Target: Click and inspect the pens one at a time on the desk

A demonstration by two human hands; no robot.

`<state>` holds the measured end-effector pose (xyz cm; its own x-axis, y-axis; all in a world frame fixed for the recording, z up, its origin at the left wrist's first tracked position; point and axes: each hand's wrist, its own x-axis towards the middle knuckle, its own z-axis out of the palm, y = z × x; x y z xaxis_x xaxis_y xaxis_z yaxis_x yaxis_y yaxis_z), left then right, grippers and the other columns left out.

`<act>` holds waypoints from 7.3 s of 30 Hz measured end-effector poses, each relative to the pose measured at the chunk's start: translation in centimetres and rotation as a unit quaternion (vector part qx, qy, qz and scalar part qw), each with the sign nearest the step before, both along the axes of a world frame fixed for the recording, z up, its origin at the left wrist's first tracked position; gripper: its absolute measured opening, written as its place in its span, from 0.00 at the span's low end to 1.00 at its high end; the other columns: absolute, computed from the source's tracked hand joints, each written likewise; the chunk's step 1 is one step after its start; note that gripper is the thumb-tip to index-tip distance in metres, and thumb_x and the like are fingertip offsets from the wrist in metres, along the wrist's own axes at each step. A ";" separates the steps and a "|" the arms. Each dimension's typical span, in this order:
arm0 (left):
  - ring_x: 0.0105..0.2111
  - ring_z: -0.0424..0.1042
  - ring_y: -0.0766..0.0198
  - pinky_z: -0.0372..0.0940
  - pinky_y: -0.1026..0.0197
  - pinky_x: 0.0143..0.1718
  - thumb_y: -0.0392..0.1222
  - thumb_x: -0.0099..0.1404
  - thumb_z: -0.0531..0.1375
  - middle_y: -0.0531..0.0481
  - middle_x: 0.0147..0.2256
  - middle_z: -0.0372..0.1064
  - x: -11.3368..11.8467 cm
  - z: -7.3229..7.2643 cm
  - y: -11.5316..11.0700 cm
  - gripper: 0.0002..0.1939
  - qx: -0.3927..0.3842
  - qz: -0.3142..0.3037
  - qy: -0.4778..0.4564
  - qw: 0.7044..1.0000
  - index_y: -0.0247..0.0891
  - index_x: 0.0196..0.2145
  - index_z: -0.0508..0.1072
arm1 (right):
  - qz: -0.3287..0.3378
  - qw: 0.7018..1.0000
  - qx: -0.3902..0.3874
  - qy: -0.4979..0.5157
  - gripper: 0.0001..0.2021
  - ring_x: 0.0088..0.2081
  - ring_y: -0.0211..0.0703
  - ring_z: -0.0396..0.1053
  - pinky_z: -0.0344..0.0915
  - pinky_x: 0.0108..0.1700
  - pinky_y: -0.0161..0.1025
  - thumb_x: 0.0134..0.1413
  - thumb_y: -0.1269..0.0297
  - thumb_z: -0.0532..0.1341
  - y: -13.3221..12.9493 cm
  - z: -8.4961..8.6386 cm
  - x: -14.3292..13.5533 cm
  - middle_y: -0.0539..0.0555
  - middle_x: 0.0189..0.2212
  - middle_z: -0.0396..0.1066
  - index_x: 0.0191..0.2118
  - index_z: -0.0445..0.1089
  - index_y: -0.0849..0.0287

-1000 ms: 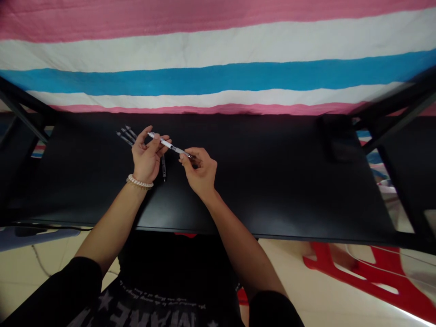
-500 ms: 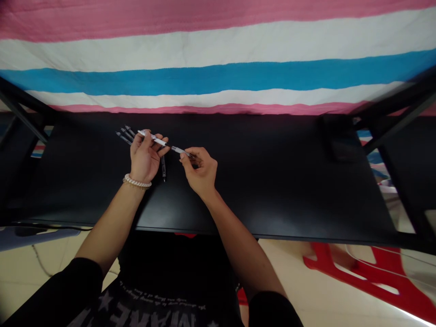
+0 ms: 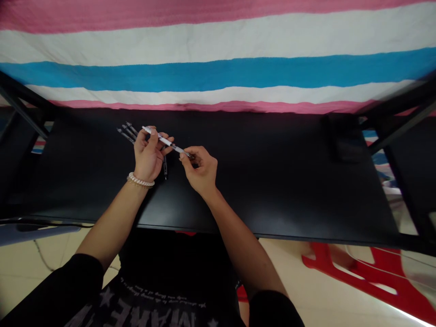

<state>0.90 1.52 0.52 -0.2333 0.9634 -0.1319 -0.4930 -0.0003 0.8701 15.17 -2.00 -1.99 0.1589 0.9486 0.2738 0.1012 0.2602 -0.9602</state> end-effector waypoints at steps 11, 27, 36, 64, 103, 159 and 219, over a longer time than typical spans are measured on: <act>0.41 0.81 0.58 0.74 0.56 0.46 0.48 0.63 0.69 0.51 0.35 0.79 0.2 0.0 0.0 0.14 -0.012 -0.011 -0.006 1.000 0.42 0.38 0.68 | -0.004 1.000 0.006 0.005 0.09 0.29 0.39 0.77 0.78 0.33 0.38 0.58 0.57 0.67 0.0 -0.1 0.0 0.48 0.30 0.76 0.39 0.73 0.54; 0.38 0.81 0.61 0.74 0.58 0.44 0.46 0.62 0.69 0.55 0.32 0.77 0.0 -0.2 0.1 0.18 0.002 0.026 -0.026 0.999 0.45 0.43 0.65 | -0.013 0.999 0.029 -0.006 0.08 0.30 0.38 0.77 0.77 0.33 0.36 0.57 0.57 0.68 0.0 0.0 0.0 0.48 0.31 0.76 0.38 0.73 0.55; 0.35 0.80 0.65 0.75 0.61 0.41 0.44 0.67 0.66 0.57 0.32 0.75 -0.7 -0.2 0.5 0.13 0.008 0.053 -0.039 0.998 0.48 0.46 0.67 | -0.020 0.999 0.034 0.006 0.08 0.29 0.37 0.77 0.77 0.31 0.35 0.57 0.58 0.69 0.0 0.5 0.2 0.48 0.30 0.75 0.38 0.73 0.54; 0.39 0.80 0.63 0.75 0.61 0.41 0.48 0.71 0.62 0.53 0.37 0.76 -0.9 -0.2 0.8 0.19 0.039 0.138 0.013 0.990 0.52 0.56 0.62 | -0.022 0.999 0.042 -0.007 0.08 0.30 0.38 0.78 0.77 0.32 0.36 0.57 0.58 0.68 0.0 0.3 0.3 0.48 0.30 0.75 0.38 0.72 0.54; 0.39 0.80 0.63 0.75 0.61 0.42 0.46 0.67 0.65 0.55 0.34 0.77 0.3 0.7 -0.2 0.22 0.021 0.094 -0.010 0.995 0.53 0.56 0.64 | -0.005 0.999 0.024 -0.021 0.09 0.30 0.39 0.77 0.78 0.33 0.37 0.57 0.57 0.68 -0.1 0.4 0.2 0.48 0.31 0.76 0.38 0.71 0.54; 0.37 0.81 0.60 0.73 0.53 0.48 0.44 0.65 0.67 0.49 0.34 0.78 0.1 -0.3 0.1 0.12 -0.024 -0.026 -0.038 0.999 0.39 0.35 0.67 | 0.050 0.995 -0.068 -0.049 0.18 0.23 0.38 0.75 0.73 0.25 0.35 0.60 0.47 0.63 0.3 -0.5 0.9 0.51 0.26 0.77 0.39 0.78 0.57; 0.36 0.80 0.61 0.73 0.59 0.40 0.52 0.62 0.68 0.44 0.38 0.79 -2.7 -0.2 -0.6 0.18 0.044 -0.087 0.061 0.993 0.38 0.44 0.75 | 0.138 0.988 -0.062 0.013 0.16 0.22 0.33 0.67 0.66 0.25 0.33 0.56 0.49 0.65 0.9 -1.1 -0.1 0.48 0.25 0.73 0.41 0.78 0.57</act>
<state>-1.78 0.89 0.36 -0.0712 0.9971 -0.0258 -0.3839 -0.0035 0.9234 15.09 -1.11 -3.09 -0.1043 0.9829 0.1515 0.0175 0.1541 -0.9879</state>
